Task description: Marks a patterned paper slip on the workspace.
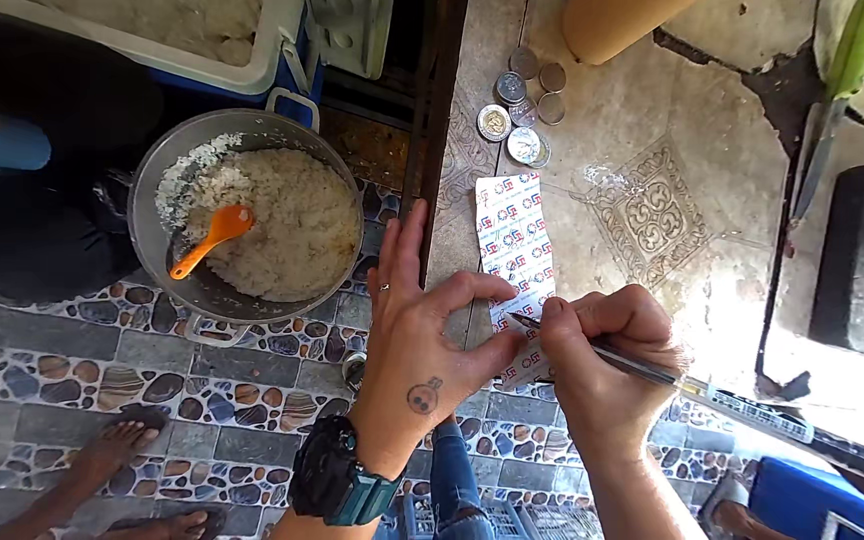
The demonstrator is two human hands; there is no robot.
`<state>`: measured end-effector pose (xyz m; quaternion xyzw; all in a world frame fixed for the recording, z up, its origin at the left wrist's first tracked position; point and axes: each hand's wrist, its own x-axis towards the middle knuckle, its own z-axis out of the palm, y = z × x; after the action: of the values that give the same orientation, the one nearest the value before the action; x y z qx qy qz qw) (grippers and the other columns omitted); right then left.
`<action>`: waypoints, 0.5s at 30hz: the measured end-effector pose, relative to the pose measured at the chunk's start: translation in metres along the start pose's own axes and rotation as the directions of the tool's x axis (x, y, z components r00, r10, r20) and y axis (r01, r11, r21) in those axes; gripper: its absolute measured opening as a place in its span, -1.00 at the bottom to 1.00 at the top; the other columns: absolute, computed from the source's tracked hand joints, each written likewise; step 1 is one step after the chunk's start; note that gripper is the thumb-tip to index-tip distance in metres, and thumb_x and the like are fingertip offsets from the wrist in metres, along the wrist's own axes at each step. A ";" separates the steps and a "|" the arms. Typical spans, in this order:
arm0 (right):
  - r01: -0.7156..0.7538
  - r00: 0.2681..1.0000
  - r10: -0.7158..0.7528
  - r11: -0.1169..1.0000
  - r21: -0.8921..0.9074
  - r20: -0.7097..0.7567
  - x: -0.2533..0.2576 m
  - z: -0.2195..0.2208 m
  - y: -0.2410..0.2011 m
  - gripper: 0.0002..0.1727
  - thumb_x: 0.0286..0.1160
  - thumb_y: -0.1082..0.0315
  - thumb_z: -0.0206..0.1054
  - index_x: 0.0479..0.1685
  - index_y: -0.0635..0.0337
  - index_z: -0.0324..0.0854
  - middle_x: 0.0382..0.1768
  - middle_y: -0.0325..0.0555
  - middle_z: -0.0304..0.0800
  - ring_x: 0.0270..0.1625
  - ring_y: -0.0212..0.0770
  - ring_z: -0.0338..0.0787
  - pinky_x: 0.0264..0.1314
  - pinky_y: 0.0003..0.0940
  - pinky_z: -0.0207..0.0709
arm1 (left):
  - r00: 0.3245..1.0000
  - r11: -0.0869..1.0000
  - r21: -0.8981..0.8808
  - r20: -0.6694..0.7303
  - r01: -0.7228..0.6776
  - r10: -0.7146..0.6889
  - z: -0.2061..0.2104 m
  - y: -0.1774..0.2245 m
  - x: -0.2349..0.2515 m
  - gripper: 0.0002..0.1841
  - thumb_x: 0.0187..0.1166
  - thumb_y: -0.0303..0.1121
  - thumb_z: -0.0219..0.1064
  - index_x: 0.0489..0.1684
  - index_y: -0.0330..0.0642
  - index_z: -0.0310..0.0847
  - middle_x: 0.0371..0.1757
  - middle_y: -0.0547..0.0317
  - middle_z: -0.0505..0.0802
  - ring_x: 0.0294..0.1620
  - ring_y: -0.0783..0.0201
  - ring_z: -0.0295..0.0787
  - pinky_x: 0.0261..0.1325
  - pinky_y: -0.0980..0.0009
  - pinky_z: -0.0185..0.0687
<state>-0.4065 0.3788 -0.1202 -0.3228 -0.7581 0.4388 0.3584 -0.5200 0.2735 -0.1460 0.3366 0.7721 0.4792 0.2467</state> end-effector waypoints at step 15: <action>-0.021 1.000 0.021 1.000 0.020 -0.010 0.002 -0.002 0.000 -0.72 0.35 0.48 0.38 -0.57 -0.10 0.45 -0.68 -0.50 0.48 -0.68 -0.63 0.46 -0.69 -0.76 0.37 | 1.000 1.000 0.010 -0.004 0.009 -0.009 0.001 0.000 0.001 -0.68 0.11 0.15 0.67 -0.17 0.51 0.84 0.93 0.13 0.01 0.93 -0.10 -0.26 0.74 -0.37 -0.04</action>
<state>-0.4060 0.3812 -0.1191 -0.3294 -0.7484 0.4485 0.3609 -0.5199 0.2745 -0.1464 0.3334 0.7766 0.4747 0.2458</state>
